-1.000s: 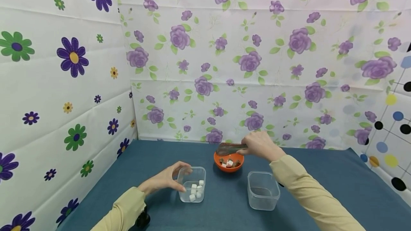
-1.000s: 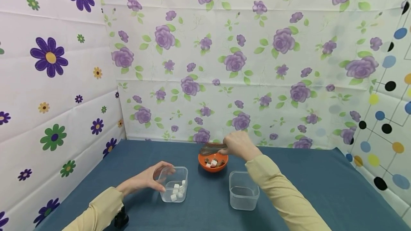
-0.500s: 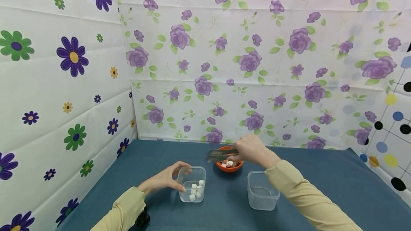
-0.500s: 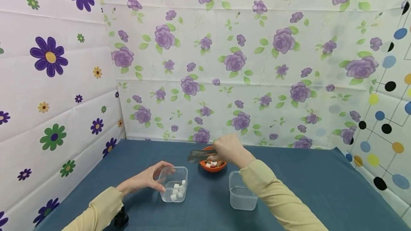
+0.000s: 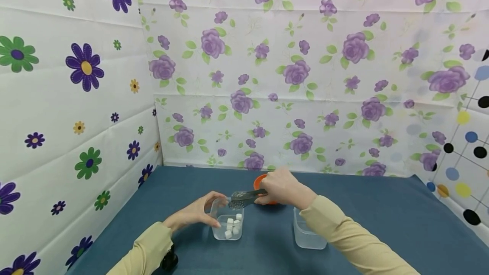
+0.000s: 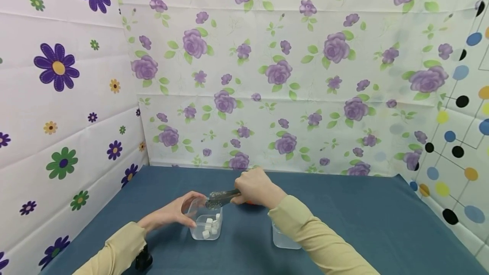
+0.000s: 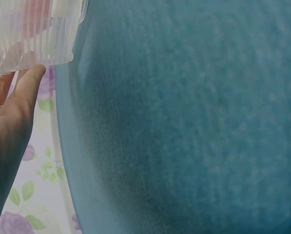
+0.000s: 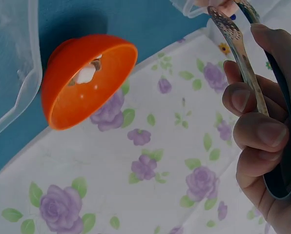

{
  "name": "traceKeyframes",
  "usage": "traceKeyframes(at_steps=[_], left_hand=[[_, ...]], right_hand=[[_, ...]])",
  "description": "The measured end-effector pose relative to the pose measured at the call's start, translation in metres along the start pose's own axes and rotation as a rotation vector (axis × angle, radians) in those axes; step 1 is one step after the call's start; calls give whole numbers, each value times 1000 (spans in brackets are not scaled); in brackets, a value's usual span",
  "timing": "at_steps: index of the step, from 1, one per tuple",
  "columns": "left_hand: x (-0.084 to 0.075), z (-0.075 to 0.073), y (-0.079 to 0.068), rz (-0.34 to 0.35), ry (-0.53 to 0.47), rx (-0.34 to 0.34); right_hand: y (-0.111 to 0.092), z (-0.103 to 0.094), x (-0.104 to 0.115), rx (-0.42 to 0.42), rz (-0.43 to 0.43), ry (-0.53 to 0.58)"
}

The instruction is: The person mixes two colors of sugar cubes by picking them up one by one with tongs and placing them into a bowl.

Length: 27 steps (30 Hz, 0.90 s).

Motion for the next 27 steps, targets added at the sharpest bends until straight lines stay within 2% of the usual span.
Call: traceKeyframes(at_steps=[4,7,14,23,27], left_hand=[[1,-1,0,-8,4,-8],[1,-1,0,-8,1,-4],[0,0,1,13,2,3],[-1,-1,0,8,17,0],[0,-1,0,-2,15,-2]], right_hand=[[5,4,10,-21,-40,-17],[10,9,16,-6,-53,-68],[23,24,27,71,-51,-159],[32,29,40,50,-72,-227],[36,32,44,72,-59,-257]])
Point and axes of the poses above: each hand's wrist, its own y-axis towards the middle knuckle, its own z-axis out of the palm, x = y × z, the point moved 9 cm from there along y, towards the middle knuckle, and after that the axes turned 2 degrees about -x, right-handed, at the moved point
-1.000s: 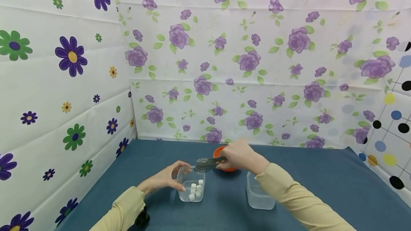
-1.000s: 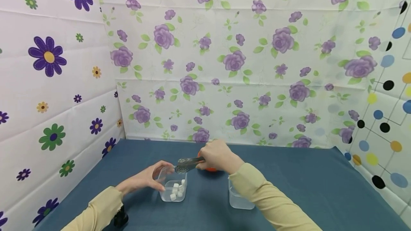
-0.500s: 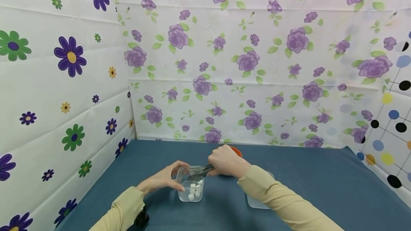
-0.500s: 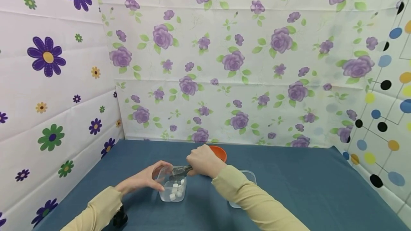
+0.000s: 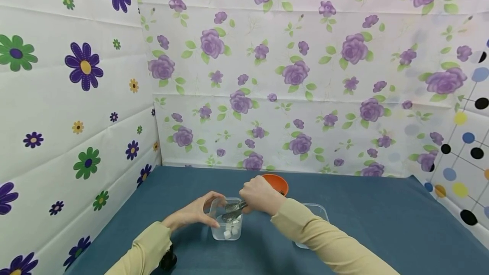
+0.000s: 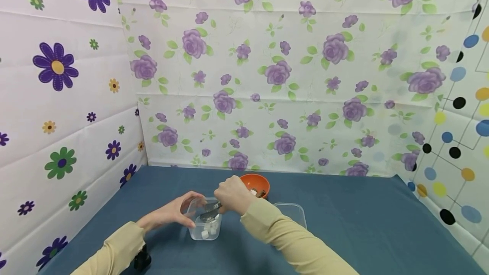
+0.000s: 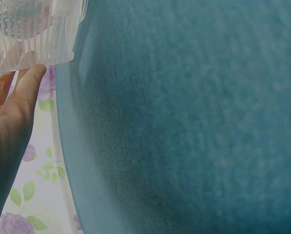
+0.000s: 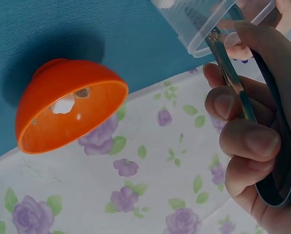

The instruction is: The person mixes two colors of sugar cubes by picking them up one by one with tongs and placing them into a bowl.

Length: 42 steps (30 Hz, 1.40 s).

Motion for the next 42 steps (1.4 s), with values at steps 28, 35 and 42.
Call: traceKeyframes(at_steps=[28,35,42], left_hand=[[0,1,0,-25,-22,-6],[0,0,-1,-28,-19,-12],[0,1,0,-11,-14,-2]], right_hand=[[5,9,5,50,6,47],[-3,4,-1,-25,-13,126],[1,6,1,26,1,89]])
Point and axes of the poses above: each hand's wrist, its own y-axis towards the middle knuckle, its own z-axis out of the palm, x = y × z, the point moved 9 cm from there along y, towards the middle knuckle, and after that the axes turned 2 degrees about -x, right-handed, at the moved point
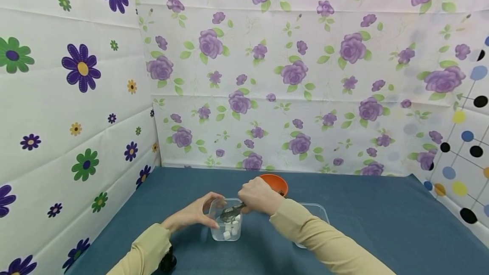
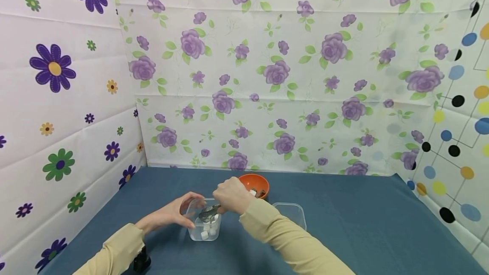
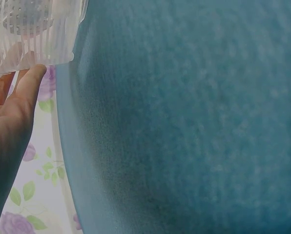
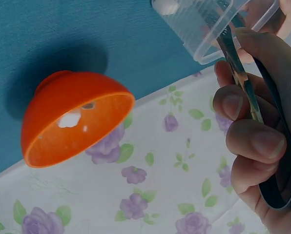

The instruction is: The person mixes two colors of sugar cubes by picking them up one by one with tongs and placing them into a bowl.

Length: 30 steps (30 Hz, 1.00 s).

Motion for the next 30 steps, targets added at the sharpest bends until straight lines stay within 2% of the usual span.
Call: traceKeyframes(at_steps=[8,14,21,30], left_hand=[[0,0,0,9,-5,5],[1,1,0,3,-13,11],[1,0,0,5,-6,7],[3,-1,1,-26,8,-20]], right_hand=[[4,-1,5,36,12,-90],[4,1,5,42,3,-90],[0,0,-3,14,-10,1],[-15,-13,-22,-51,1,161]])
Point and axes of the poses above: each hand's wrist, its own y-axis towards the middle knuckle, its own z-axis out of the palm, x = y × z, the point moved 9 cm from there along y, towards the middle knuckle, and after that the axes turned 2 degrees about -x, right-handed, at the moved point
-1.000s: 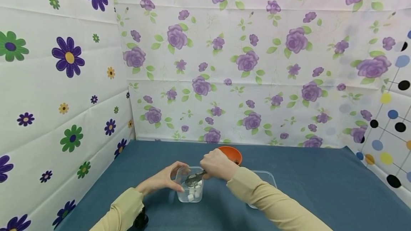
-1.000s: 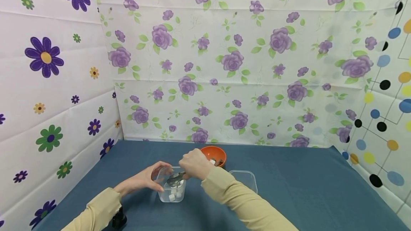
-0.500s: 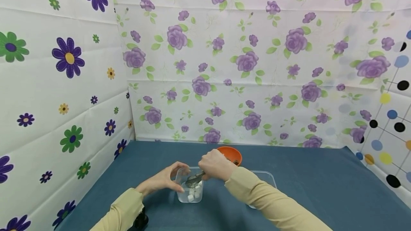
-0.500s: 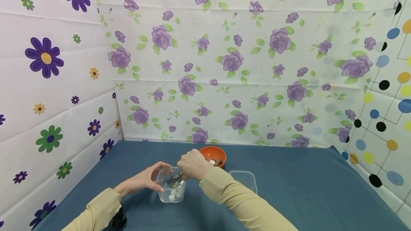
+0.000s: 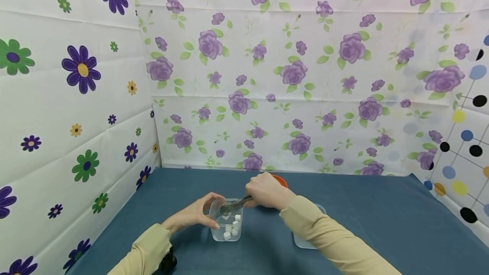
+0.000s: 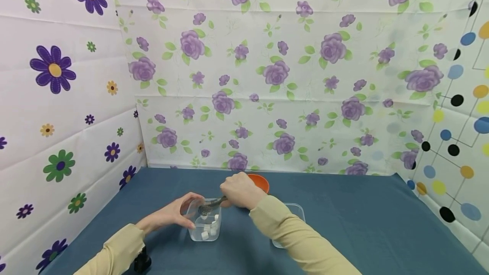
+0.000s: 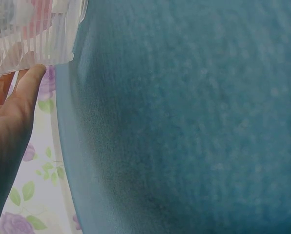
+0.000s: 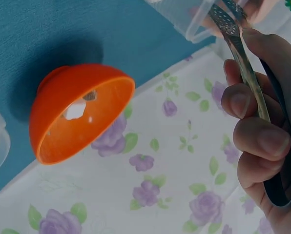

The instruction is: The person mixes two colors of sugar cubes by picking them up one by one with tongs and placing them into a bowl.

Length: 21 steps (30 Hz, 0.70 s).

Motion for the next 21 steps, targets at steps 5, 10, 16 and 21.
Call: traceKeyframes(at_steps=[5,10,16,21], left_hand=[[2,-2,1,-19,10,-23],[0,0,1,0,-1,-5],[-3,4,0,44,-24,41],[-3,4,0,49,-35,44]], right_hand=[[-10,-10,-10,-63,5,43],[-22,-16,-27,-66,64,142],[-41,-22,-50,-77,113,225],[-54,-23,-66,-110,123,209]])
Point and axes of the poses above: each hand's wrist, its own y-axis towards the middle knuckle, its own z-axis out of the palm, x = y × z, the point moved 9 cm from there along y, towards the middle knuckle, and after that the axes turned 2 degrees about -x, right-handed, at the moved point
